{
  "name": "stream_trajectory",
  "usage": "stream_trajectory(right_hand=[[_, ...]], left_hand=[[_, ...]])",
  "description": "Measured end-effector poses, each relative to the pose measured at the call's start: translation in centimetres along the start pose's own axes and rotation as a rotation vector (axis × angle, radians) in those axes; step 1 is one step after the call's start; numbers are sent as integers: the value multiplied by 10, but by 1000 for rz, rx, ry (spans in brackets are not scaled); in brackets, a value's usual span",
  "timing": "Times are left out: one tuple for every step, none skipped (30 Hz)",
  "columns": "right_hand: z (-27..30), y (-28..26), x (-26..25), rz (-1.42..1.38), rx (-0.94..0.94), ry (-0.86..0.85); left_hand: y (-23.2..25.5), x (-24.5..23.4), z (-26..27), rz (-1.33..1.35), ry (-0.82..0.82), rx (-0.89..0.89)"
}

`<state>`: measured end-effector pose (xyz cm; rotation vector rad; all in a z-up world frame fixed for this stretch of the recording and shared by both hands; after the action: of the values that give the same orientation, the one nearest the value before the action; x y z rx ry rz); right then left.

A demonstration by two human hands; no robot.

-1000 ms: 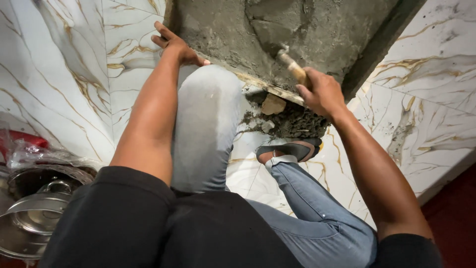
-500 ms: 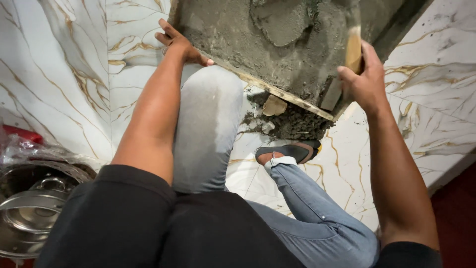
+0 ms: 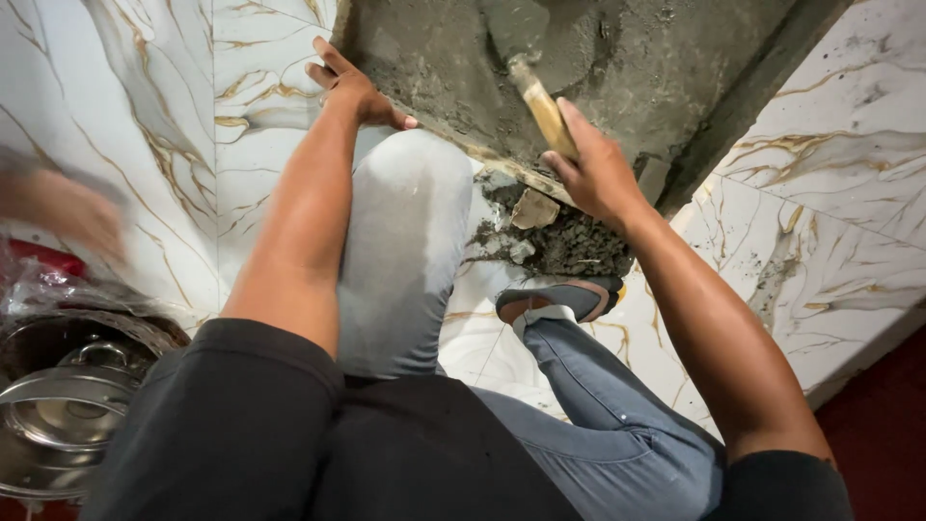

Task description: Mixing wet cement in a tray using a hand trowel

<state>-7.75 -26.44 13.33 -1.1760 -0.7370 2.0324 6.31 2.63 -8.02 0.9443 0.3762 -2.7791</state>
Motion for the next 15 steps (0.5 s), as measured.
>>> stream_trajectory(right_hand=[[-2,-3,-5,1,-2,-1],[-3,2,-10,-48,80,7],[-2,6,-13,-100,164,11],[4,14,-13,-102,163,7],[5,16,-22,-39,85,68],[7,17,-31,24,5,127],[7,11,-35,25,6,126],[8,13,-37,-102,94,127],[10,14,-35,-231,182,118],[14,19,-34,-230,184,110],[15,22,-40,-196,145,144],[17,24,-46,-161,105,177],[17,29,-45,-161,105,176],[19,35,-49,-185,120,228],[21,42,-53,-209,134,280]], left_hand=[[0,2,-7,2,1,-2],[3,5,-13,-46,-5,39],[4,10,-18,-97,-14,78],[2,11,-14,-98,-16,74],[0,7,-13,-44,-15,34],[-2,3,-12,10,-15,-5],[0,0,-9,11,-17,-4],[2,-3,-7,17,-22,2],[0,-4,-4,24,-31,1],[-2,-2,-2,25,-38,-5],[2,-3,-2,-48,-27,17],[5,-4,-1,-120,-16,40],[5,-5,0,-120,-16,39],[6,-5,1,-131,-23,45],[8,-5,2,-142,-29,51]])
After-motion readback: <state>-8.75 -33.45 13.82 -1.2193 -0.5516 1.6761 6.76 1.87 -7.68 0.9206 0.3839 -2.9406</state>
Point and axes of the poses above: each hand's wrist, its own z-axis away from the middle knuckle, its own x-axis out of the palm, y = z × x, the point moved 9 cm from there along -z, towards the middle knuckle, and after that the axes turned 11 degrees about -x, right-handed, at the moved point
